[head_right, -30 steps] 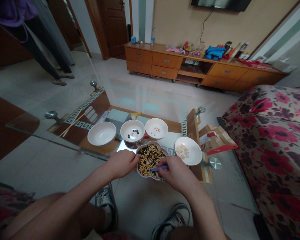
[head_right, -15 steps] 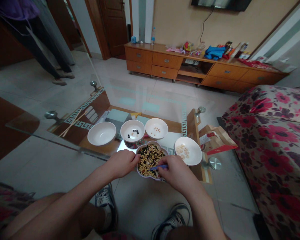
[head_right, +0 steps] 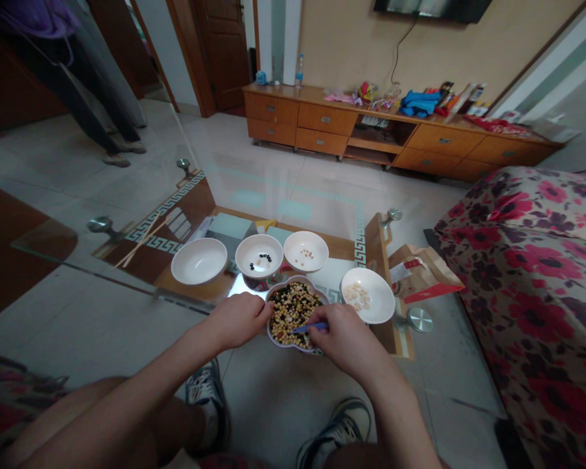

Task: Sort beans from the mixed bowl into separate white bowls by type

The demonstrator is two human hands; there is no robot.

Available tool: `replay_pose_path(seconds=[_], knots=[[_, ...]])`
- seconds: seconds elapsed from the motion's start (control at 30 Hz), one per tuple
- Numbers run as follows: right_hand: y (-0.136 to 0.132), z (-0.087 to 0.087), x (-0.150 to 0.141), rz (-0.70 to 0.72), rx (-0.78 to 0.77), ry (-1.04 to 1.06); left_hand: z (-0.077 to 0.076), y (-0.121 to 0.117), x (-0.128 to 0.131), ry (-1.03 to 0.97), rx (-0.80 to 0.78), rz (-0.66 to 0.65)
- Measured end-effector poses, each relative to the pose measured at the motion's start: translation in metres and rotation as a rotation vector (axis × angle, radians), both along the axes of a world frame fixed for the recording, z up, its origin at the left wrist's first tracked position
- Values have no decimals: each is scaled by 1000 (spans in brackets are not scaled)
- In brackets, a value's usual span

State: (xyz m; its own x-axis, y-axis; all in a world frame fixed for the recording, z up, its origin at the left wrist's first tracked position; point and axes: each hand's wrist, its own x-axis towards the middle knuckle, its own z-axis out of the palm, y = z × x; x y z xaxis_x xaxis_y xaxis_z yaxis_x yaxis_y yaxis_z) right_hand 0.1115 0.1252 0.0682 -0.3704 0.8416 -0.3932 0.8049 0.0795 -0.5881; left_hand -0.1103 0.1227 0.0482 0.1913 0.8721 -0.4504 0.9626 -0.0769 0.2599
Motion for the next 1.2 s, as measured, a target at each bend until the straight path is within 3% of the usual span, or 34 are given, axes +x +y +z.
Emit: replay_pose_path(seconds=[0.27, 0.53, 0.77, 0.97, 1.2], knots=[[0, 3, 3, -13, 48, 87, -1, 0, 0, -3, -1, -3], [13, 9, 6, -214, 437, 123, -2, 1, -1, -18, -1, 0], [30, -2, -5, -461, 731, 103, -3, 1, -1, -31, 7, -2], [35, -8, -15, -470, 730, 19, -2, 0, -1, -41, 11, 1], [29, 3, -7, -487, 676, -5, 0, 0, -1, -33, 3, -6]])
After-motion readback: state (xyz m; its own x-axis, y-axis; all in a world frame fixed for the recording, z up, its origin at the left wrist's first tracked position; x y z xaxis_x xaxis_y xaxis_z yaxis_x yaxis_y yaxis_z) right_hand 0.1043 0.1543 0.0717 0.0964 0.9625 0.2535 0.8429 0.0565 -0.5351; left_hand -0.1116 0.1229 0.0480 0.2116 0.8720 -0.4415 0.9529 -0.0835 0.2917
